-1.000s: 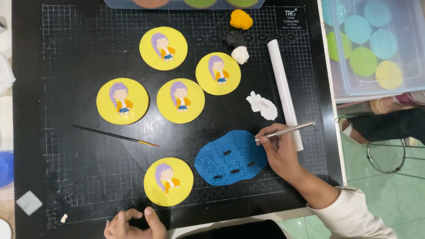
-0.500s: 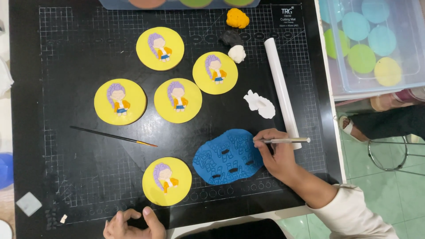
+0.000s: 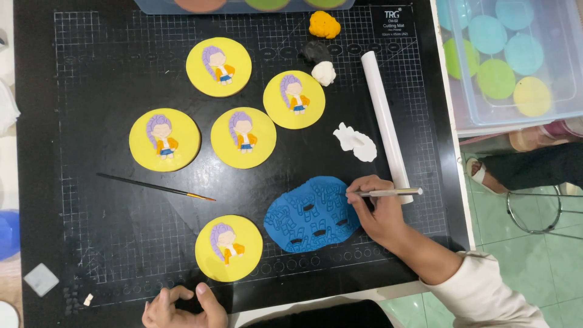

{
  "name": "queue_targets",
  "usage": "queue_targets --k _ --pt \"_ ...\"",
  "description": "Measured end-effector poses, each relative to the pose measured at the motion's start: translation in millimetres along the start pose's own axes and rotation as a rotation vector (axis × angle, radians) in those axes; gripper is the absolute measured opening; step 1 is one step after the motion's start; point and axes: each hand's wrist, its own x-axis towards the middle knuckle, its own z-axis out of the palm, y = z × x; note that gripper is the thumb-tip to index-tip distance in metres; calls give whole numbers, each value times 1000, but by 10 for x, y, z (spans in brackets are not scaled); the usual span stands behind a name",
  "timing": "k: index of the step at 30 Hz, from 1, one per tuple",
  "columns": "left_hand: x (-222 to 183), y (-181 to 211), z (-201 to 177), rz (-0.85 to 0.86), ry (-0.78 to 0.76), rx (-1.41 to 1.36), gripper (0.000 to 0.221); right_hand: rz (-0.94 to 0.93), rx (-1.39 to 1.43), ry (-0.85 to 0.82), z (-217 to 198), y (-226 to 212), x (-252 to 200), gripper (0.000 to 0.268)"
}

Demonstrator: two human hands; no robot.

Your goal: Using a stylus tool to refine details on fondant character decorations and pressing into a mold.

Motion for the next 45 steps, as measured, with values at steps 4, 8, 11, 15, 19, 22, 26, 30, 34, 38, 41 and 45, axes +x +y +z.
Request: queue_targets --k 4,8,11,15,19,22,26,30,34,38,41,45 --pt "1 14 16 -2 16 0 53 44 -26 -10 2 -13 10 13" --pt "-10 -10 15 -12 12 -24 54 -57 -17 -19 4 45 -7 22" --pt "-10 -21 19 12 12 -29 56 -45 13 -26 0 49 -8 19" --pt "-16 -17 19 -7 15 -9 54 5 17 -47 -2 84 -37 14" --pt "-39 -23 21 -19 8 -20 54 70 -17 -49 -7 -23 28 10" --pt "-51 -31 27 -21 9 -16 53 67 0 -69 -15 -39 38 8" --pt "-52 -14 32 -53 9 -29 52 104 6 -90 -30 -146 104 8" --pt "-52 -28 35 -27 18 -22 53 90 8 -93 -32 -188 132 9" --pt "-60 -34 49 -39 23 -28 53 109 46 -100 -34 -220 151 10" --pt "-42 -11 35 -26 14 12 51 111 56 -99 -38 -260 166 10" --pt "-60 -36 59 -29 49 -59 52 107 100 -96 -36 -272 171 10" --pt "-80 -49 52 -39 34 -44 52 93 77 -96 -42 -293 185 11"
